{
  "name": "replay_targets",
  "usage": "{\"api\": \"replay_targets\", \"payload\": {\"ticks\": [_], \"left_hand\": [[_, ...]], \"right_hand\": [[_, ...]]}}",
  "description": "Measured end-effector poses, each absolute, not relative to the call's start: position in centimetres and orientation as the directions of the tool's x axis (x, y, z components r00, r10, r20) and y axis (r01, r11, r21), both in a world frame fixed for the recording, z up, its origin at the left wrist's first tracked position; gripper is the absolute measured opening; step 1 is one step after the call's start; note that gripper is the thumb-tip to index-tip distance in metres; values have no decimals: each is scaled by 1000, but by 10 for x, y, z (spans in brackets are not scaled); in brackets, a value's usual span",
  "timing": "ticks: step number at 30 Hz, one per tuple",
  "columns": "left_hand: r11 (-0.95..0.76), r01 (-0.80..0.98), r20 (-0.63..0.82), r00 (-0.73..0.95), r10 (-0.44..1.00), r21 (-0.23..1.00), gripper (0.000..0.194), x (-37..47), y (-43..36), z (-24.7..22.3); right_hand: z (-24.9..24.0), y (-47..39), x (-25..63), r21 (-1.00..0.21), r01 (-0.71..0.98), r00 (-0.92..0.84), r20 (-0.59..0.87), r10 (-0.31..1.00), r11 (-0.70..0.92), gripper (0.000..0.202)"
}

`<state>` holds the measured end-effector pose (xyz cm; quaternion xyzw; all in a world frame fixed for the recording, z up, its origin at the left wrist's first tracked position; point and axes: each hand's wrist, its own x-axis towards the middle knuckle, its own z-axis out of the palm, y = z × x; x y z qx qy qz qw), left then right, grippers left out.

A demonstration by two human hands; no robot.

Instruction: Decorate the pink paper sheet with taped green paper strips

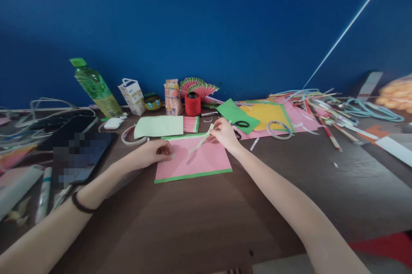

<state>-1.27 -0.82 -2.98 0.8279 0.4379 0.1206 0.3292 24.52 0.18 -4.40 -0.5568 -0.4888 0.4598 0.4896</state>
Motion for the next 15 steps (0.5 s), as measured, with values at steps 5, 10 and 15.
{"api": "replay_targets", "payload": {"ticks": [5,10,15], "left_hand": [[-411,640,-83,597,798,649,17,-13,-8,-31],[-409,643,-87,595,799,648,17,-13,-9,-30],[-408,638,-88,599,796,654,17,-12,-9,-30]], "right_hand": [[-46,5,261,-802,597,116,91,989,4,26],[-31,-5,257,-533,820,-13,351,936,211,26],[-27,-19,235,-618,623,-518,133,845,479,11]]}}
